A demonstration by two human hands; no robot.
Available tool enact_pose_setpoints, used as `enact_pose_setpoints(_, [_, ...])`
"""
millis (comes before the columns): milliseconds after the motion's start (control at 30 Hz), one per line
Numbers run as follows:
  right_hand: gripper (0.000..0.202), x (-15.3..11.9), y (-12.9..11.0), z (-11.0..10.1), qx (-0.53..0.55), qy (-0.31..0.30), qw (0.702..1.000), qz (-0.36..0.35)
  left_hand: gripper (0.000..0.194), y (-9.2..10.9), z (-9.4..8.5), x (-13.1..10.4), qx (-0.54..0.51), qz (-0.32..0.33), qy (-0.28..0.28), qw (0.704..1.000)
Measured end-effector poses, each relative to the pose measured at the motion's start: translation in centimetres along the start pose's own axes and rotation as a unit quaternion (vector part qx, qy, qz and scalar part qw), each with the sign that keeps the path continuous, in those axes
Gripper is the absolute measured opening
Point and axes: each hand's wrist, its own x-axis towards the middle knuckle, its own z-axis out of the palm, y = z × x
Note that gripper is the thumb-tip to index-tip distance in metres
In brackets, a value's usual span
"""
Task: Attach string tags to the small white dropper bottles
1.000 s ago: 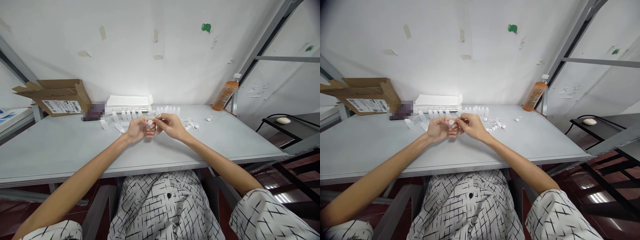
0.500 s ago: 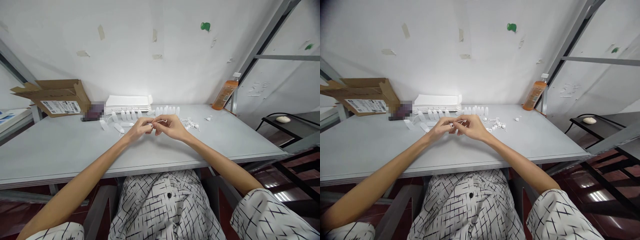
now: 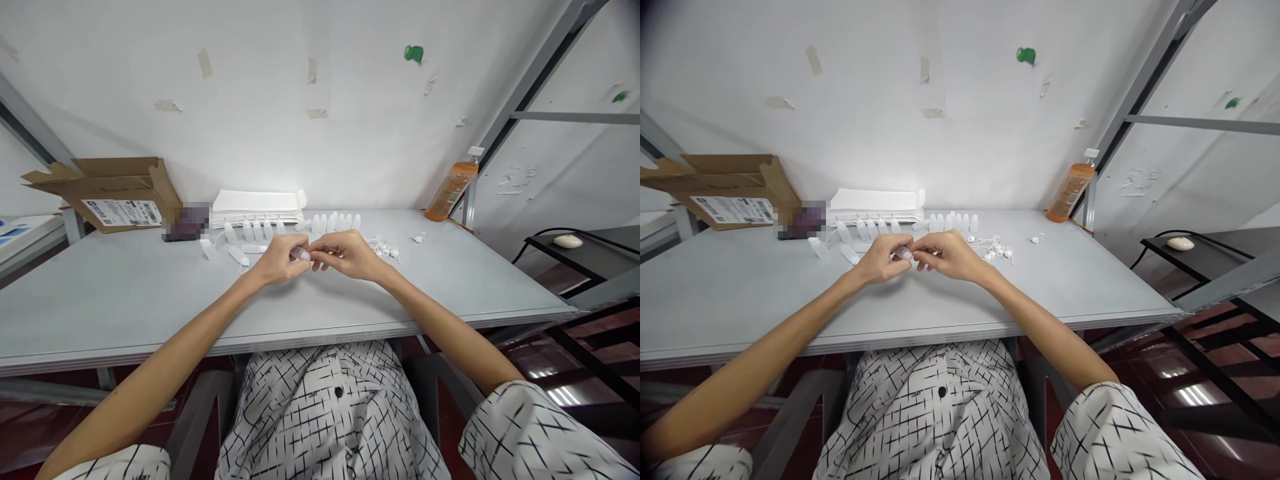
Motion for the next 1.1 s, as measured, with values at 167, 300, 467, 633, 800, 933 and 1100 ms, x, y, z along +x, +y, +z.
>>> enact_pose_setpoints(167, [0.018, -0.1, 0.0, -0.2, -0.069, -0.006, 0.997, -0.040, 0.009, -0.2, 0.3, 0.1, 0.031, 0.024, -0.002, 0.999])
enact_pose_setpoints(300, [0.019, -0.1, 0.3, -0.3, -0.098, -0.007, 0.992, -0.081, 0.009, -0.4, 0.3, 0.0, 0.056, 0.032, -0.016, 0.998])
enact_pose_setpoints(467, [0.018, -0.1, 0.9, 0.0, -0.135, -0.008, 0.985, -0.107, 0.009, -0.7, 0.5, -0.1, 0.079, 0.048, -0.034, 0.995])
enact_pose_setpoints(633, [0.017, 0.0, 1.5, 0.5, -0.141, 0.038, 0.980, -0.134, 0.010, -0.8, 0.6, -0.3, 0.080, 0.067, -0.019, 0.994])
enact_pose_setpoints(800, [0.016, 0.1, 1.8, 0.7, -0.153, 0.075, 0.973, -0.157, 0.015, -0.9, 0.5, -0.3, 0.091, 0.101, 0.005, 0.991])
enact_pose_setpoints(933, [0.017, 0.1, 2.0, 1.0, -0.175, 0.097, 0.963, -0.182, 0.017, -0.9, 0.3, -0.2, 0.106, 0.106, 0.008, 0.989])
enact_pose_setpoints(1100, [0.019, 0.1, 2.0, 1.1, -0.192, 0.102, 0.961, -0.171, 0.016, -0.9, 0.1, -0.2, 0.127, 0.105, -0.004, 0.986])
